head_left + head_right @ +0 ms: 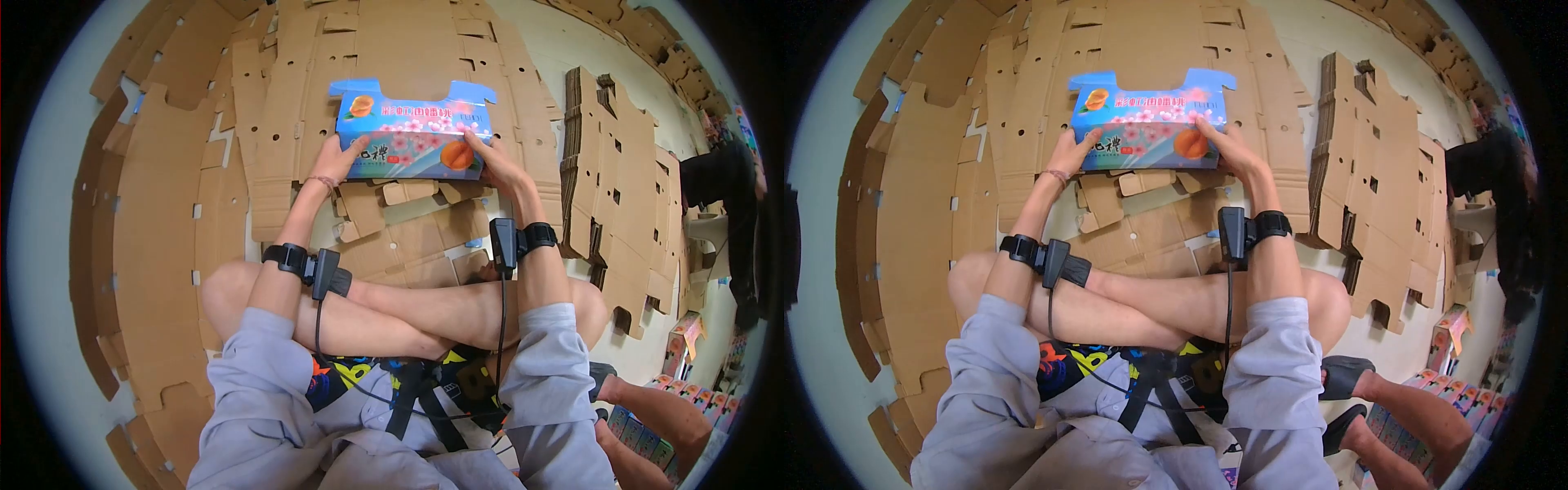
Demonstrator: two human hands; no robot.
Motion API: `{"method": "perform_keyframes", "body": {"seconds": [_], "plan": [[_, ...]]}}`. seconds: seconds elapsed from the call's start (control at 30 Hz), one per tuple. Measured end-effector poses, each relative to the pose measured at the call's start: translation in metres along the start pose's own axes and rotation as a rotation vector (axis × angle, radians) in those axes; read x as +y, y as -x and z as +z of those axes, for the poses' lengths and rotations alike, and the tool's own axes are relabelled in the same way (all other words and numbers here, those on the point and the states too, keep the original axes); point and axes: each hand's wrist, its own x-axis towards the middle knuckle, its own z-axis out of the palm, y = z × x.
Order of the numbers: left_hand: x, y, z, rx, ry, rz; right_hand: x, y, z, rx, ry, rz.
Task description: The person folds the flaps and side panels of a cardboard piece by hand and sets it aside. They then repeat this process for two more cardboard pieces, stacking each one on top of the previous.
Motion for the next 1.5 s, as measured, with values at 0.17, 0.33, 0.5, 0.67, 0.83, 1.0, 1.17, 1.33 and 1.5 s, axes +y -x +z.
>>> {"method": "perform_keyframes", "body": {"seconds": [0.17,0.33,0.5,0.67,0.83,1.0,1.17,1.33,1.5], "plan": [[-0.019,-0.026,-0.003,0.046,-0.301,-0.093,-0.016,-0.002,0.015,0.360,0.539,0.006],[0.042,-0.022,-0.012,-0.055,-0.933,-0.302,-0.008,-0.006,0.023,0.667,0.780,-0.183],[0.029,-0.025,-0.005,-0.034,-0.898,-0.268,0.007,-0.016,0.039,0.840,0.984,-0.246],[0.019,-0.026,-0.003,0.057,-0.842,-0.188,0.015,-0.022,0.044,0.848,1.015,-0.436],[0.017,-0.015,0.006,0.238,-0.787,-0.124,0.020,-0.014,0.043,0.815,1.045,-0.477],[-0.020,-0.005,0.025,0.231,-0.913,0.267,0.041,0.008,0.058,0.804,1.083,-0.531],[-0.019,0.003,0.020,0.226,-0.876,0.249,0.035,0.024,0.061,0.758,0.864,-0.540],[0.020,0.023,0.035,0.250,-0.910,-0.003,0.009,0.039,0.070,0.729,0.839,-0.464],[-0.010,0.017,0.049,0.357,-1.027,0.340,0.033,0.015,0.090,0.848,1.129,-0.517]]}}
